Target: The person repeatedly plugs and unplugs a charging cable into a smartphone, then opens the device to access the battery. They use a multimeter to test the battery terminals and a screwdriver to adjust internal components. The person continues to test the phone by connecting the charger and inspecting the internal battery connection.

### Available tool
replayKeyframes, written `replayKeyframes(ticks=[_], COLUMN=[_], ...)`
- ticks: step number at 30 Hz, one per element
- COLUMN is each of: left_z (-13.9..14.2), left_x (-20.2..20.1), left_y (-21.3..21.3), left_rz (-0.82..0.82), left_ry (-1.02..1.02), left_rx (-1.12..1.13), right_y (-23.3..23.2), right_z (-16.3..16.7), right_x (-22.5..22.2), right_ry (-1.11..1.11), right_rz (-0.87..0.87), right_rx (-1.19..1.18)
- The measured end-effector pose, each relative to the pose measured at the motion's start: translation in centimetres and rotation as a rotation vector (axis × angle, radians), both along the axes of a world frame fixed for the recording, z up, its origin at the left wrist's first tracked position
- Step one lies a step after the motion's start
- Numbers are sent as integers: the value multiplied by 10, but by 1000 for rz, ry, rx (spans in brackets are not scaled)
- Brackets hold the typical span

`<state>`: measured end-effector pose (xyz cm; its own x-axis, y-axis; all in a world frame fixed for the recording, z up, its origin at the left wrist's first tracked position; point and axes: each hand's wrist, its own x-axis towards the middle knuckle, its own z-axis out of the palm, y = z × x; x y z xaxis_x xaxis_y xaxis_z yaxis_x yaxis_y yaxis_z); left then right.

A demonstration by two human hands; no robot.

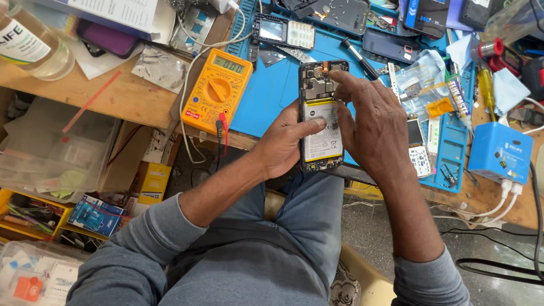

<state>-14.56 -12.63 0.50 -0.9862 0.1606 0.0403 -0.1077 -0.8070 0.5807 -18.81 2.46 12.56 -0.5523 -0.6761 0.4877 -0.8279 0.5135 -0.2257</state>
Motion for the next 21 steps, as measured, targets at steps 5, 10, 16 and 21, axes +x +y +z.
replayKeyframes(ticks=[5, 10, 16, 21], left_z=[-1, 0, -3, -7], left_x=[-1, 0, 1, 1], left_y=[-1, -2, -3, -4], left_rz=[-31, -31, -31, -44], left_ry=[27, 12, 43, 41], left_rx=[-6, -35, -59, -81], right_y=[-4, -5, -12, -13], right_z=[-1, -3, -5, -4], right_x=[-2, -4, -4, -4], right_ry=[37, 26, 50, 42], right_rz=[-33, -18, 6, -14], right_rx=[54, 36, 72, 139])
